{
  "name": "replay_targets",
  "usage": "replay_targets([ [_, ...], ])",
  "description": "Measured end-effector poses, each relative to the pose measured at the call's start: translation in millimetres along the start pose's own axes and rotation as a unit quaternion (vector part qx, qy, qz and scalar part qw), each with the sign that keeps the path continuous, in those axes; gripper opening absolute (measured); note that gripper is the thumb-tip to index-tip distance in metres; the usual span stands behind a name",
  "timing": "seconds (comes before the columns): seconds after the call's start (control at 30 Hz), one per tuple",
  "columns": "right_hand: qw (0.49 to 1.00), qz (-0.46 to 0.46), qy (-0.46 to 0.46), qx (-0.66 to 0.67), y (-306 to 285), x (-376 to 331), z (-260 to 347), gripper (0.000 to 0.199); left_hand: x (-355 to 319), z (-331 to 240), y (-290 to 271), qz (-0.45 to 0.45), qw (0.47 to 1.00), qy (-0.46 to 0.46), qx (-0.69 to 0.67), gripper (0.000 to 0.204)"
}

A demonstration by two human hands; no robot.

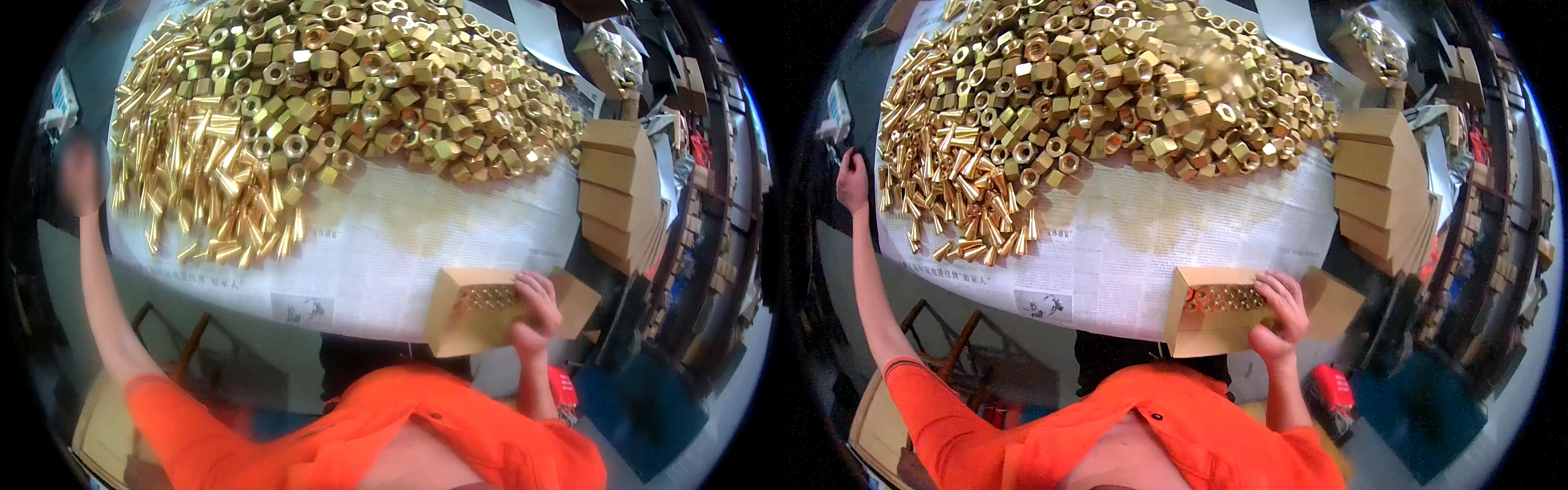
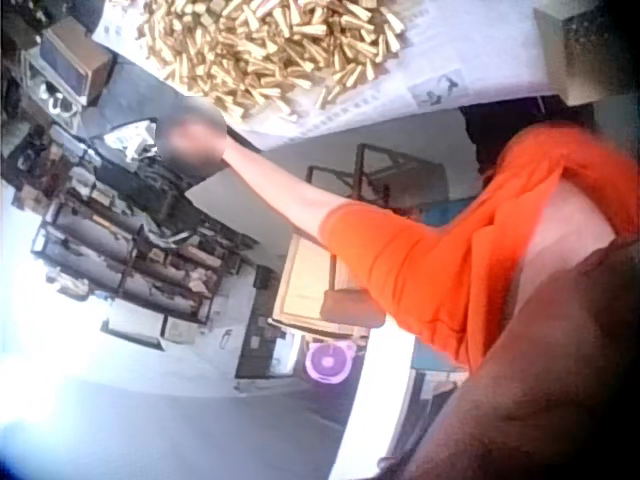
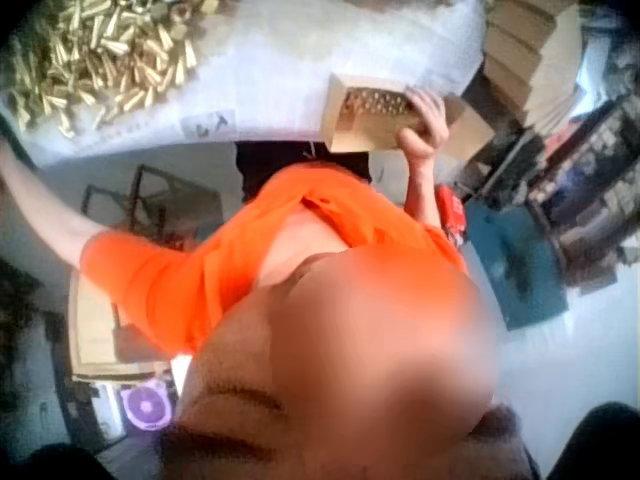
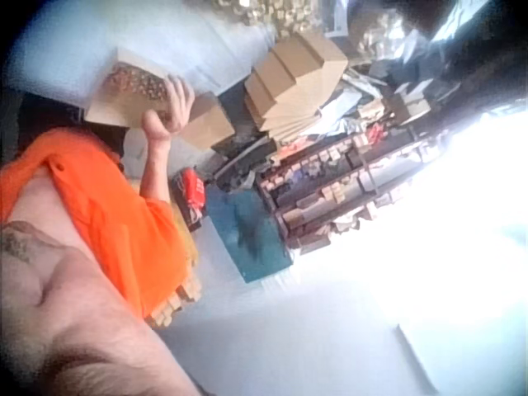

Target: The person picks small brass-colored metal parts from a large pile on a table and places them one by one into a small cardboard box. The person continues filling the box until it is full, then closes the box and sets it aside.

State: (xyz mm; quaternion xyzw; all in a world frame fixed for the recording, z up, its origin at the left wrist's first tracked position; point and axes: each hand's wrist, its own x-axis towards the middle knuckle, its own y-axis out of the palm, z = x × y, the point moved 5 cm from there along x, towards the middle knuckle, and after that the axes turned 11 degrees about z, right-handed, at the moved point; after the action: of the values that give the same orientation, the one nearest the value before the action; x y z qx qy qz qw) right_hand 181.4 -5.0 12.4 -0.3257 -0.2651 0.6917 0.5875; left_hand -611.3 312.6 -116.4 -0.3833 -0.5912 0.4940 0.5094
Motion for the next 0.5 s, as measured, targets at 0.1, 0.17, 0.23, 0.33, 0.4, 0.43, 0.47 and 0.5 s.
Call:
replay_targets([
  [0.1,1.000,-0.017,-0.019,0.004,-0.1,-2.7,2.8,0.051,-0.2,-4.5,-5.9,-0.018,1.000,0.005,-0.013,0.026],
  [0.17,0.999,-0.027,-0.023,0.020,1.4,-4.7,2.8,0.051,0.9,-24.0,-12.0,-0.015,0.999,-0.010,0.027,0.029],
  [0.23,0.999,-0.039,-0.033,0.008,3.3,-6.6,5.5,0.052,-1.6,-33.4,-18.2,-0.027,1.000,-0.004,-0.004,0.031],
  [0.33,0.997,-0.033,-0.062,0.010,1.8,-7.8,6.5,0.054,-12.4,-36.5,-31.4,0.005,0.998,-0.019,-0.058,0.028],
  [0.4,0.998,-0.036,-0.053,-0.008,3.8,-8.7,6.3,0.054,-22.7,-23.8,-29.4,-0.049,0.997,0.065,0.010,0.027],
  [0.43,0.998,-0.042,-0.036,-0.019,5.3,-11.9,6.7,0.054,-24.5,-46.7,-38.4,-0.032,0.994,0.041,-0.094,0.026],
  [0.47,0.997,-0.047,-0.052,-0.020,5.3,-11.7,6.2,0.054,-35.6,-54.6,-54.9,-0.032,0.981,0.006,-0.192,0.025],
  [0.5,0.996,-0.059,-0.061,-0.037,5.7,-13.3,6.5,0.054,-48.5,-86.8,-81.1,-0.068,0.964,0.082,-0.242,0.024],
])
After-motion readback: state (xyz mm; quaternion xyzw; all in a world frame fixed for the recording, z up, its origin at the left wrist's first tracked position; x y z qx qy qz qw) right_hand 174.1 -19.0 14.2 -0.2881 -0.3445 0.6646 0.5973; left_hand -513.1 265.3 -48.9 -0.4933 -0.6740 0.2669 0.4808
